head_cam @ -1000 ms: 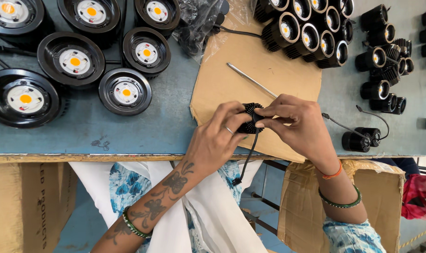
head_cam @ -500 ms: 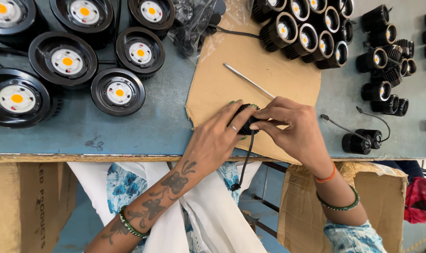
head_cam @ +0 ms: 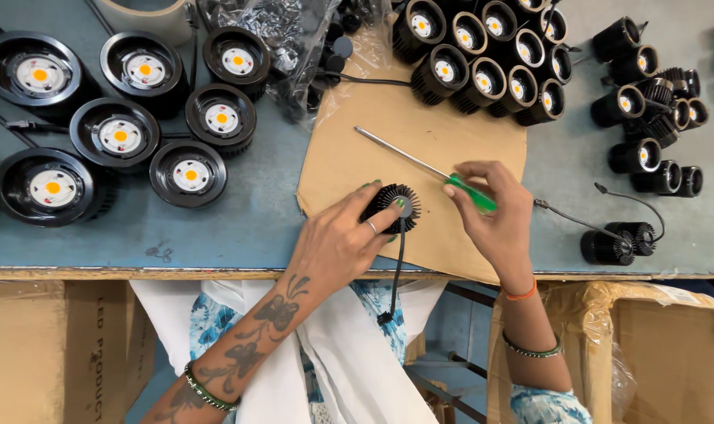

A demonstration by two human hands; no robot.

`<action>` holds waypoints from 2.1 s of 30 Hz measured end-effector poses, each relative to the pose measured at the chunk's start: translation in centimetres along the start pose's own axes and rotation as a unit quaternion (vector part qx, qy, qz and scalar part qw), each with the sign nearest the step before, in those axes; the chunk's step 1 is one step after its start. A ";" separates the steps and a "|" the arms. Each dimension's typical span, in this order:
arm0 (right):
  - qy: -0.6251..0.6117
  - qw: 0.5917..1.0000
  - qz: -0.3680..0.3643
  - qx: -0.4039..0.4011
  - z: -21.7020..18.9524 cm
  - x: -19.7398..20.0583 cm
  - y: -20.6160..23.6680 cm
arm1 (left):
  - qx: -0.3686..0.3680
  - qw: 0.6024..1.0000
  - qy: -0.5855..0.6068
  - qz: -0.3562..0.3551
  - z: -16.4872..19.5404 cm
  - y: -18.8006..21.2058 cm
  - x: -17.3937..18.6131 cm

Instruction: The person assembles LED light units by inserting a black wire into the back of each unit and tightening it with a green-handled screwdriver. They repeat this process for multiple units, placing each finished unit on the table.

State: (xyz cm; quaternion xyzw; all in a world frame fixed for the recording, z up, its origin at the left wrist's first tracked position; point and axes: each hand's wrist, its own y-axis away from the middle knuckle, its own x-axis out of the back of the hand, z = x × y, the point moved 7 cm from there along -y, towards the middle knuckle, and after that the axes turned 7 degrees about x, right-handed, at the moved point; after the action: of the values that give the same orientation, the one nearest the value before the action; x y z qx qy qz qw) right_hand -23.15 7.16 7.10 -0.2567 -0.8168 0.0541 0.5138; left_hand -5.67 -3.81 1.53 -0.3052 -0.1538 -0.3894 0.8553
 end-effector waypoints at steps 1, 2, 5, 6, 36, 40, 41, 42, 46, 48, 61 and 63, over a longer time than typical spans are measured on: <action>0.087 0.995 -0.006 0.042 -0.1 0.2 0.2 | -0.012 1.000 -0.018 0.006 0.2 0.0 0.1; 0.173 0.981 -0.011 0.083 -0.2 0.1 0.5 | -0.025 0.999 -0.037 0.012 0.5 0.0 0.2; 0.171 0.985 -0.023 0.025 1.8 -0.9 1.8 | -0.036 0.997 -0.058 0.020 0.8 -0.1 0.0; 0.189 0.982 -0.019 0.021 2.3 -1.0 2.2 | -0.032 0.998 -0.059 0.018 0.8 -0.2 -0.1; -0.573 0.812 0.111 0.028 -4.0 -3.8 -2.4 | 0.004 0.992 0.124 0.031 -0.3 -1.5 2.2; -0.574 0.811 0.104 0.034 -4.2 -4.1 -2.6 | 0.102 0.972 0.210 0.004 -2.0 -2.6 1.0; -0.574 0.812 0.105 0.035 -4.2 -4.0 -2.6 | 0.111 0.967 0.230 0.005 -2.1 -2.8 0.7; -0.580 0.807 0.105 0.034 -4.1 -4.0 -2.5 | 0.132 0.962 0.240 -0.007 -2.4 -2.9 0.4; -0.588 0.801 0.105 0.032 -3.6 -4.0 -1.9 | 0.160 0.953 0.255 -0.041 -2.9 -3.5 -0.2; -0.590 0.800 0.102 0.040 -3.5 -4.0 -1.9 | 0.160 0.960 0.223 -0.059 -2.7 -4.1 -0.3; -0.581 0.801 0.125 0.066 -1.5 -3.4 -0.3 | 0.181 0.966 0.081 -0.165 -2.1 -6.2 -0.3; -0.592 0.796 0.112 0.059 -1.2 -4.1 -0.3 | 0.183 0.966 0.079 -0.167 -2.0 -6.3 -0.1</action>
State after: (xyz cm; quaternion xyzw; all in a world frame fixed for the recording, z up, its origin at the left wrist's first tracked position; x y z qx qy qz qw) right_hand -20.84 4.71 4.42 -0.2334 -0.9222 0.3012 -0.0655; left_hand -10.48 -8.26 2.55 -0.0820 -0.2035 -0.5151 0.8286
